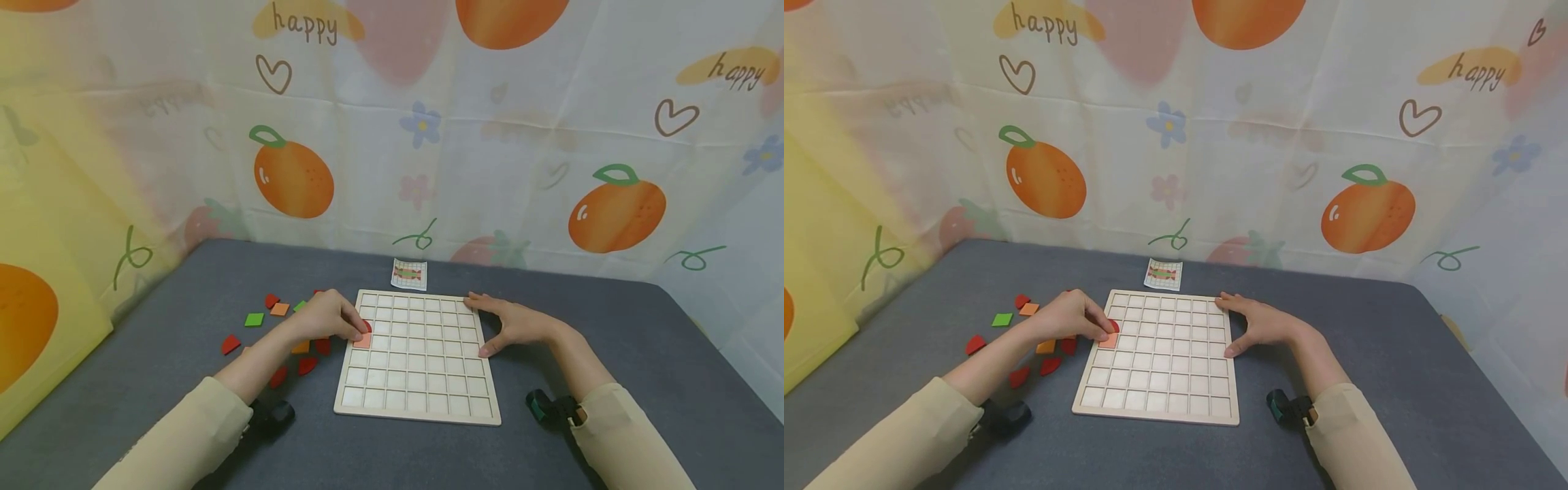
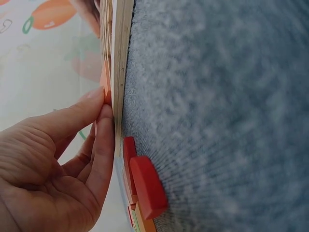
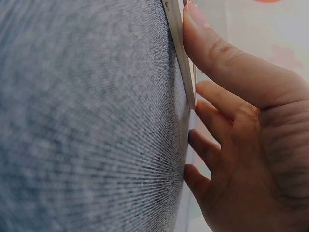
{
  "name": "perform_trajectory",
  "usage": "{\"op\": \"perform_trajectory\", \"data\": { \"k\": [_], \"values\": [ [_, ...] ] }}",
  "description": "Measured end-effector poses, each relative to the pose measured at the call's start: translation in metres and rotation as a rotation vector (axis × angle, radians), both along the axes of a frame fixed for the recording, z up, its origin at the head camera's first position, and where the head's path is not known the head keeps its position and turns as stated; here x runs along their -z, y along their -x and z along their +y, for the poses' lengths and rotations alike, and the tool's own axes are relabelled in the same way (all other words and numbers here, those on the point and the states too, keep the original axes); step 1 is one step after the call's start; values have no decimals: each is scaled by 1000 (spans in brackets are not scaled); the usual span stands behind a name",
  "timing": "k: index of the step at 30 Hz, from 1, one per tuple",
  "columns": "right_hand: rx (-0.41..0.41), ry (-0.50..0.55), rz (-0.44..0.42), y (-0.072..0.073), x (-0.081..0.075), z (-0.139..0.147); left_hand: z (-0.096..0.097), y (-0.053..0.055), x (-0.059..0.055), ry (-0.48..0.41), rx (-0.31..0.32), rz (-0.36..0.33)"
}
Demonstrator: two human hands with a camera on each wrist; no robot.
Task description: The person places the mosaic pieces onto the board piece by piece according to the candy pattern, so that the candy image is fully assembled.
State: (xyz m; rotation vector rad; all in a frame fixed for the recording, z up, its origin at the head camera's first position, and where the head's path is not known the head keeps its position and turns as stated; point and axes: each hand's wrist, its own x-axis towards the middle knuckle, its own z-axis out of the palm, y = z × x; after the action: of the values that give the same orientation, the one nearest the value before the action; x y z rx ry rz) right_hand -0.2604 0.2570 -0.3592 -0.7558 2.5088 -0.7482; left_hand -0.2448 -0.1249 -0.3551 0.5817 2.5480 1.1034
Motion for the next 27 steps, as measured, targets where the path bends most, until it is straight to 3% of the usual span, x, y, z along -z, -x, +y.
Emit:
{"op": "perform_trajectory", "data": {
  "k": [10, 20, 27],
  "values": [
    [0, 0, -1, 0, -1, 0, 2, 1, 2, 7, -10, 11],
    [0, 1, -4, 1, 0, 0, 0, -1, 1, -61, 18, -4],
    [2, -3, 2, 0, 0, 0, -8, 0, -8, -53, -30, 12]
  ]
}}
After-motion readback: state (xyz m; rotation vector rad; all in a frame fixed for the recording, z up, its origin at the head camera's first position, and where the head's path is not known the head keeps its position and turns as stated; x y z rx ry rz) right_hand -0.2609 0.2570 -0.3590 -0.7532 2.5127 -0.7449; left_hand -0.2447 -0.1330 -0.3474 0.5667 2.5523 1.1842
